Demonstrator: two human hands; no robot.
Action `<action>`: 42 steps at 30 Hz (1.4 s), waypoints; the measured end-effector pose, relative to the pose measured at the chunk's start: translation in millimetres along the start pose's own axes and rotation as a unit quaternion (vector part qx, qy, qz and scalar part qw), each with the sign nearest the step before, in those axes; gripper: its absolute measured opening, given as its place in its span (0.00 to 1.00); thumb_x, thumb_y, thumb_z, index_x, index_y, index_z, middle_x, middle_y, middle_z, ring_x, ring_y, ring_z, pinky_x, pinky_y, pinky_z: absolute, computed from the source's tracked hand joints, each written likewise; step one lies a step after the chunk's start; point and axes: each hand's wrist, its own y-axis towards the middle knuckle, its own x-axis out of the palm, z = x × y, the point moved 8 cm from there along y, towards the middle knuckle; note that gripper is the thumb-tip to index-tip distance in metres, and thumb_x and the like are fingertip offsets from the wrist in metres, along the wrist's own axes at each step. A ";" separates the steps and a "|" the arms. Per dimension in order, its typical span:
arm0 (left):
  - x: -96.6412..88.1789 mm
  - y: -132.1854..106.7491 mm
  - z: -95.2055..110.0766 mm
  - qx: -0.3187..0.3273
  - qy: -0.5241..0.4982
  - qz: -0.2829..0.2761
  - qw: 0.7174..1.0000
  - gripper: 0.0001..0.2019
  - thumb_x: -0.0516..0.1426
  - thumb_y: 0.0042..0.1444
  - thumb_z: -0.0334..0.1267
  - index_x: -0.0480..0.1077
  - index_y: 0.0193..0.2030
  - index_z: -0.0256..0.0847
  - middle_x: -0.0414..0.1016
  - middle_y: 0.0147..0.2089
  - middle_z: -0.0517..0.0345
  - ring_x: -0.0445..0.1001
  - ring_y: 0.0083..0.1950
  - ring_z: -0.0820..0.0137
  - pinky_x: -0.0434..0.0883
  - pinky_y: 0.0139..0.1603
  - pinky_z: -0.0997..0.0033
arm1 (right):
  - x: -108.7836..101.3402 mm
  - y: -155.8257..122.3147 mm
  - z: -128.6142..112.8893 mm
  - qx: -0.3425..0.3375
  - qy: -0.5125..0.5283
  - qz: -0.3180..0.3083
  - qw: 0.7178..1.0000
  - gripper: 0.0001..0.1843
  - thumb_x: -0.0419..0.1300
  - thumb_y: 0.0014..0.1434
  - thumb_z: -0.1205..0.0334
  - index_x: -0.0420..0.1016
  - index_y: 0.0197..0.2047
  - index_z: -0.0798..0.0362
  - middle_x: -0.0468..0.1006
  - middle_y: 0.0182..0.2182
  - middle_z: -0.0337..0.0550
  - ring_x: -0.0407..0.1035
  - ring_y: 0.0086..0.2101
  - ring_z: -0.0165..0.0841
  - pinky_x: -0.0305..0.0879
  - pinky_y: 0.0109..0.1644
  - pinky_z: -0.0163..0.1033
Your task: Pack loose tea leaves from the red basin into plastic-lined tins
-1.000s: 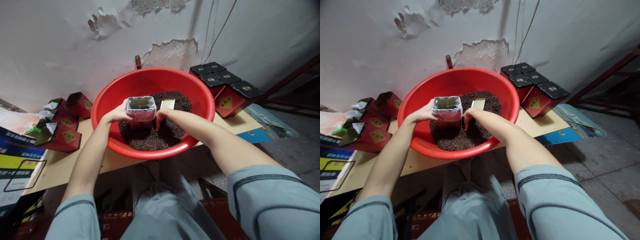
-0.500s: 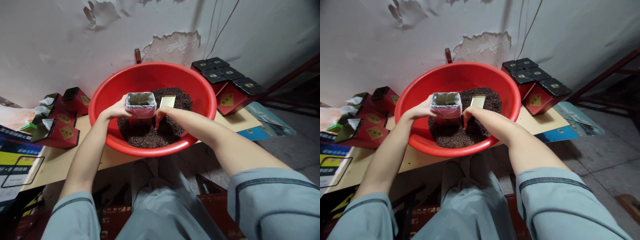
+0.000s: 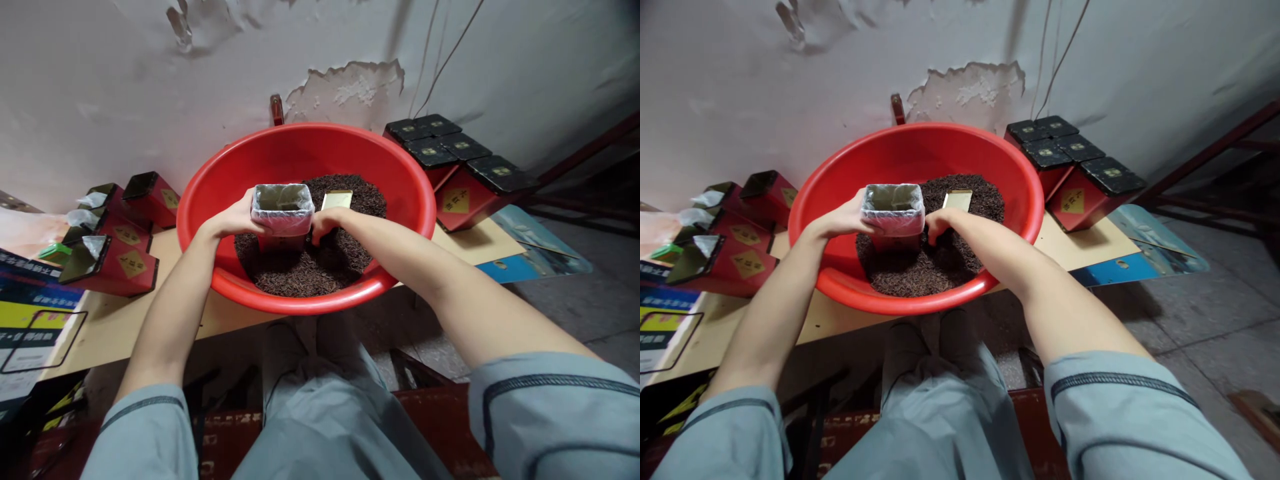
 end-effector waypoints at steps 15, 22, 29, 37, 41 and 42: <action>5.7 3.1 7.9 0.025 -0.015 -0.025 0.999 0.55 0.77 0.34 0.42 0.60 0.70 0.38 0.67 0.71 0.37 0.65 0.75 0.40 0.62 0.78 0.41 | -136.6 32.0 -9.1 -0.014 -0.087 0.112 0.990 0.27 0.75 0.55 0.54 0.82 0.57 0.50 0.84 0.44 0.42 0.78 0.43 0.40 0.71 0.42 0.39; 2.5 5.7 -8.3 0.006 0.001 -0.015 1.000 0.57 0.77 0.33 0.43 0.58 0.71 0.37 0.68 0.68 0.39 0.68 0.71 0.39 0.65 0.75 0.40 | -114.7 49.3 -88.4 -0.114 -0.135 0.111 0.978 0.27 0.77 0.50 0.58 0.84 0.54 0.49 0.85 0.46 0.46 0.77 0.48 0.46 0.73 0.48 0.44; 4.7 5.2 -4.8 -0.004 0.005 -0.025 1.000 0.56 0.76 0.33 0.42 0.58 0.70 0.35 0.68 0.67 0.39 0.67 0.71 0.37 0.64 0.76 0.38 | -92.1 54.2 -84.8 -0.122 -0.132 0.097 0.979 0.25 0.72 0.54 0.66 0.85 0.57 0.49 0.86 0.48 0.48 0.78 0.49 0.46 0.73 0.52 0.45; 4.9 5.0 -7.6 -0.017 -0.001 -0.015 1.000 0.57 0.77 0.31 0.43 0.59 0.69 0.36 0.68 0.66 0.39 0.66 0.72 0.35 0.62 0.76 0.39 | -87.9 48.7 -80.2 -0.176 -0.085 0.111 0.974 0.18 0.65 0.63 0.65 0.87 0.55 0.49 0.87 0.49 0.46 0.79 0.47 0.40 0.71 0.54 0.41; 5.6 3.5 -2.6 0.013 0.003 -0.019 1.000 0.51 0.76 0.34 0.41 0.60 0.66 0.38 0.69 0.63 0.44 0.68 0.70 0.39 0.64 0.75 0.42 | -78.3 42.5 -81.8 -0.218 -0.097 0.120 0.964 0.19 0.61 0.65 0.67 0.86 0.56 0.49 0.87 0.51 0.44 0.78 0.46 0.39 0.69 0.53 0.40; 6.1 3.1 -1.8 0.015 0.009 -0.021 1.000 0.51 0.76 0.35 0.41 0.59 0.66 0.38 0.69 0.63 0.45 0.69 0.70 0.40 0.65 0.75 0.43 | -75.4 41.3 -82.5 -0.226 -0.105 0.126 0.960 0.20 0.60 0.65 0.68 0.85 0.57 0.48 0.86 0.52 0.44 0.78 0.47 0.38 0.69 0.52 0.40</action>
